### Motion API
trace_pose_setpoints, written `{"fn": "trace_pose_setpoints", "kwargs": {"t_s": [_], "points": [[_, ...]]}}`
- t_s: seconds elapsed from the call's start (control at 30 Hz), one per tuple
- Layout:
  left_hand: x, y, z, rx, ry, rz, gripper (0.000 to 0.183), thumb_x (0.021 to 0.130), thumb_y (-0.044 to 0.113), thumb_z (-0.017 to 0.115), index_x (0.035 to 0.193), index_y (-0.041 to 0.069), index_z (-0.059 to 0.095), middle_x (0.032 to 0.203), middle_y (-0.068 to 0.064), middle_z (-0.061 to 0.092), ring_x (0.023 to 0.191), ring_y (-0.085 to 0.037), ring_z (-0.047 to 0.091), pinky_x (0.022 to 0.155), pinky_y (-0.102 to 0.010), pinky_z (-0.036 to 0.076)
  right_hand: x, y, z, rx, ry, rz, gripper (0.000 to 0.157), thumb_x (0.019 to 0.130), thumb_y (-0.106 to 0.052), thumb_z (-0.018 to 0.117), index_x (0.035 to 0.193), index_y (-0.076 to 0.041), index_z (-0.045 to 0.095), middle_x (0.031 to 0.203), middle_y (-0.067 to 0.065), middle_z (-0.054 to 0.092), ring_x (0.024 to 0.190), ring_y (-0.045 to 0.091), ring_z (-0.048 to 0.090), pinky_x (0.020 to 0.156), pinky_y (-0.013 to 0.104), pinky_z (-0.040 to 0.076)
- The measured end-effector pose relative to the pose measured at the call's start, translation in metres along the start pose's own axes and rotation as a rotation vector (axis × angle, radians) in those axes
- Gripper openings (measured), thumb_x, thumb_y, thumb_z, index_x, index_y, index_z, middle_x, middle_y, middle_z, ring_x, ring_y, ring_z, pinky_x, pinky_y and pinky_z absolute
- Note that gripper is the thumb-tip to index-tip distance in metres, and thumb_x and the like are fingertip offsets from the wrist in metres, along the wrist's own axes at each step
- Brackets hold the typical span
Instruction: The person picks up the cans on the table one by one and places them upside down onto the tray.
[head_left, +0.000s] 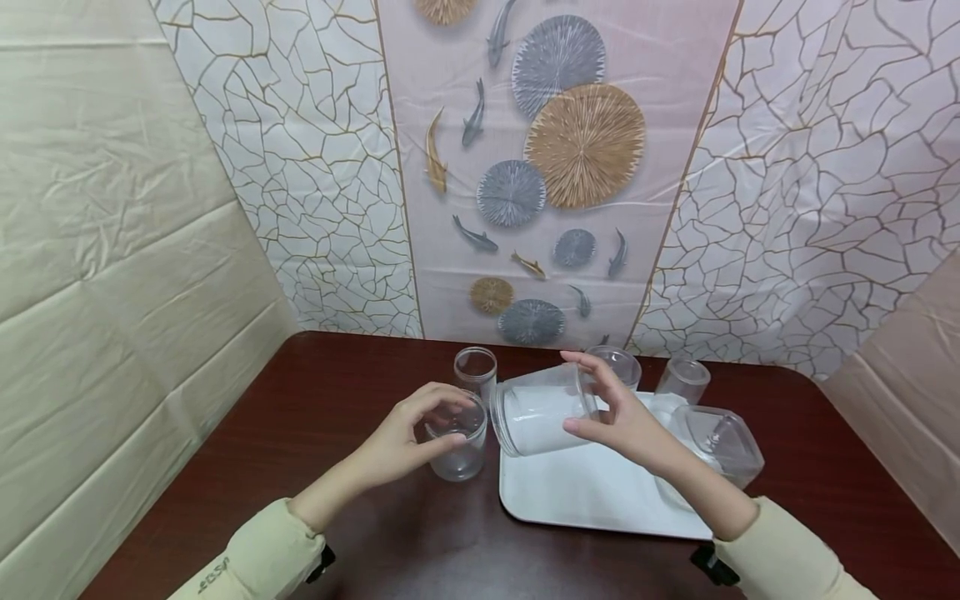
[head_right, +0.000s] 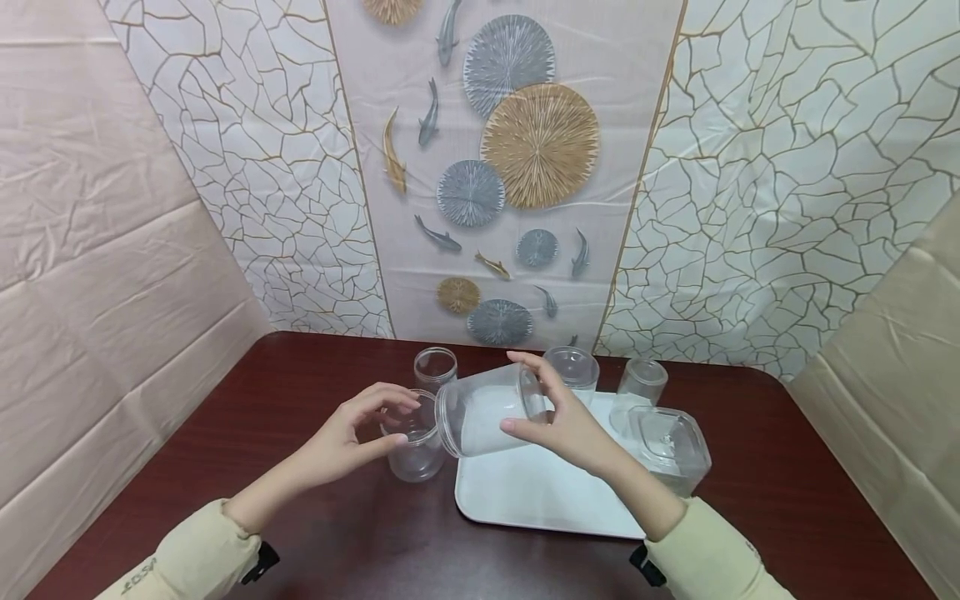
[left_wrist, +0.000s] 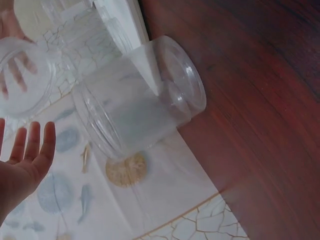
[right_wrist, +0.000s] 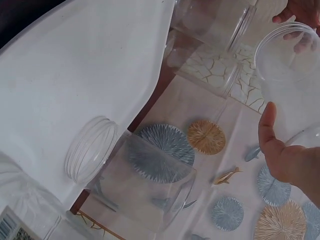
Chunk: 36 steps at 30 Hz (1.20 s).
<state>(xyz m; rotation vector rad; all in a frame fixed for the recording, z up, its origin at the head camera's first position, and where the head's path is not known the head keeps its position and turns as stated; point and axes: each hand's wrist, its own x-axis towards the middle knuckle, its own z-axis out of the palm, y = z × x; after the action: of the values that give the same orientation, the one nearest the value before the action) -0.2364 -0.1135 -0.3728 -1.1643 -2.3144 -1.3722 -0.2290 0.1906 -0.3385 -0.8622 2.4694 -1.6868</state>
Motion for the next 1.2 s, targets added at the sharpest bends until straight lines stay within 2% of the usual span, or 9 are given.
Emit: {"fn": "trace_pose_setpoints", "kwargs": {"t_s": [0.1,0.2,0.37,0.53,0.77,0.97,1.07,1.2], "points": [[-0.006,-0.002,-0.004,-0.011,0.014,-0.007,0.031,0.085,0.010,0.069,0.115,0.013,0.061,0.118,-0.006,0.060,0.103,-0.014,0.058,0.079,-0.034,0.054,-0.001,0.001,-0.002,-0.031,0.001,0.016,0.070,0.087,-0.009,0.065,0.145,-0.015,0.028,0.149,0.019,0.022,0.127,0.048,0.035,0.074,0.032,0.054],[-0.011,-0.004,-0.008,-0.008,0.029,-0.023,0.030,0.085,0.010,0.069,0.114,0.010,0.062,0.117,-0.004,0.060,0.104,-0.015,0.058,0.078,-0.035,0.053,-0.001,0.002,-0.004,-0.096,0.011,0.016,0.072,0.087,-0.013,0.066,0.147,-0.019,0.027,0.151,0.016,0.023,0.131,0.046,0.031,0.079,0.035,0.052],[-0.020,-0.009,-0.010,-0.002,0.042,-0.047,0.029,0.085,0.008,0.069,0.113,0.009,0.062,0.115,-0.006,0.061,0.107,-0.010,0.056,0.078,-0.033,0.054,0.000,0.001,-0.007,-0.174,0.019,0.016,0.073,0.088,-0.017,0.066,0.148,-0.025,0.026,0.155,0.011,0.022,0.136,0.043,0.026,0.089,0.048,0.045],[-0.025,-0.014,-0.009,-0.012,0.027,-0.063,0.028,0.085,0.007,0.068,0.113,0.008,0.062,0.113,-0.007,0.062,0.107,-0.008,0.055,0.078,-0.032,0.054,-0.001,0.000,-0.011,-0.225,0.027,0.043,0.073,0.087,-0.020,0.067,0.148,-0.025,0.027,0.155,0.010,0.023,0.136,0.042,0.026,0.092,0.058,0.042],[-0.031,-0.018,-0.010,-0.006,0.018,-0.092,0.027,0.085,0.009,0.068,0.112,0.012,0.063,0.112,-0.005,0.062,0.105,-0.007,0.056,0.079,-0.032,0.054,-0.003,0.001,-0.012,-0.315,0.047,0.039,0.074,0.084,-0.024,0.071,0.147,-0.025,0.031,0.151,0.009,0.029,0.131,0.035,0.034,0.088,0.050,0.045],[-0.035,-0.019,-0.013,-0.009,0.012,-0.136,0.028,0.085,0.012,0.069,0.112,0.017,0.063,0.115,0.000,0.061,0.105,-0.018,0.059,0.081,-0.031,0.053,-0.003,0.007,-0.013,-0.416,0.052,-0.009,0.076,0.080,-0.026,0.075,0.145,-0.020,0.035,0.143,0.011,0.037,0.128,0.035,0.039,0.092,0.057,0.043],[-0.036,-0.020,-0.014,-0.005,0.014,-0.143,0.028,0.086,0.011,0.068,0.112,0.016,0.063,0.115,-0.001,0.061,0.104,-0.019,0.059,0.081,-0.032,0.053,-0.002,0.010,-0.015,-0.476,0.051,-0.028,0.078,0.078,-0.028,0.077,0.144,-0.017,0.037,0.141,0.012,0.040,0.128,0.035,0.039,0.094,0.060,0.040],[-0.036,-0.021,-0.013,-0.012,0.014,-0.149,0.027,0.086,0.010,0.068,0.112,0.009,0.063,0.115,-0.004,0.062,0.104,-0.022,0.059,0.080,-0.033,0.053,0.000,0.010,-0.017,-0.522,0.041,-0.034,0.076,0.078,-0.029,0.077,0.142,-0.014,0.039,0.139,0.014,0.041,0.127,0.038,0.039,0.093,0.061,0.040]]}}
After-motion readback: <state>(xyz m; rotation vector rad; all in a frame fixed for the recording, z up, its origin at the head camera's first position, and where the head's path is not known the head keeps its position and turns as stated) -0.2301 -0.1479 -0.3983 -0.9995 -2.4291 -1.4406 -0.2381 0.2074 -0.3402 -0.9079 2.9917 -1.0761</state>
